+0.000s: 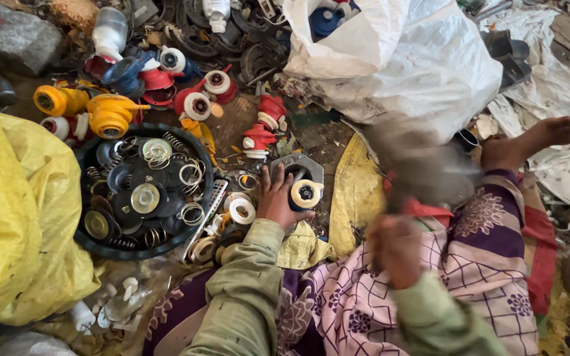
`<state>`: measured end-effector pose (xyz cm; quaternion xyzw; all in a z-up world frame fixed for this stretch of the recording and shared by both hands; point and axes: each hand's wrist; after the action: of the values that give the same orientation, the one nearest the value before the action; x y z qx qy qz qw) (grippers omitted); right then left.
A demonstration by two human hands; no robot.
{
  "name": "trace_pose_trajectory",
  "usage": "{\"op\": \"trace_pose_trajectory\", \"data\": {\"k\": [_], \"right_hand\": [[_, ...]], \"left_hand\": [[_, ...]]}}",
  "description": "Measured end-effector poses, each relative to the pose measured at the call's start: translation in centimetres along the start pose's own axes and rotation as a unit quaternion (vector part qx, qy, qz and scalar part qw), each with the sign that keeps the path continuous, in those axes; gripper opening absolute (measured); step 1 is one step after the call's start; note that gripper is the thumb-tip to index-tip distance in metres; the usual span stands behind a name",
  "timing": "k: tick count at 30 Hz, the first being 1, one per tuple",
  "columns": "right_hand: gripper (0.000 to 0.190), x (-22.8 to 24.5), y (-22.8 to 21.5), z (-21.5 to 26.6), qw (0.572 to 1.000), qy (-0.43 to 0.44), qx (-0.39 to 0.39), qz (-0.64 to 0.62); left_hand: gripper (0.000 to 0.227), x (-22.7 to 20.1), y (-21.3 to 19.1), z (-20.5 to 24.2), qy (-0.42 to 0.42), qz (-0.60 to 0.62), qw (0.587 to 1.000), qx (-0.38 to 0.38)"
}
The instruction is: The person sits on the floor and uses a hammer to strike a blue metal part placed on a metal weight. They then use pliers to remove a small metal ring from the part and place it into a black tray. The person repeats this process with another part.
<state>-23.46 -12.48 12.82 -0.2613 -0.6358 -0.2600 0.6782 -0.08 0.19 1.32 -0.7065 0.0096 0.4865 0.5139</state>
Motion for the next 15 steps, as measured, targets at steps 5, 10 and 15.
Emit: {"op": "trace_pose_trajectory", "data": {"k": [5,10,15], "right_hand": [[0.052,-7.9,4.1,-1.7,0.893,0.105,-0.009,0.438],[0.061,-6.2,4.0,-2.5,0.928,0.193,0.005,0.318],[0.049,0.2,2.1,-0.5,0.954,0.178,0.0,0.24]], "left_hand": [[0.115,0.2,1.3,0.5,0.027,0.046,0.996,-0.074],[0.11,0.5,1.1,0.2,0.004,-0.007,0.999,-0.037],[0.108,-0.3,1.0,0.1,0.028,-0.029,0.998,-0.056]]}}
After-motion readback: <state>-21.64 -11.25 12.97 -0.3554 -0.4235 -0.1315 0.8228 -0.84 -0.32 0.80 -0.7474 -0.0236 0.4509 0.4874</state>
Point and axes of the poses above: each hand's wrist, its own z-axis away from the middle knuckle, its own y-axis out of the palm, x = y × z, and after that the axes turned 7 degrees about z, right-handed
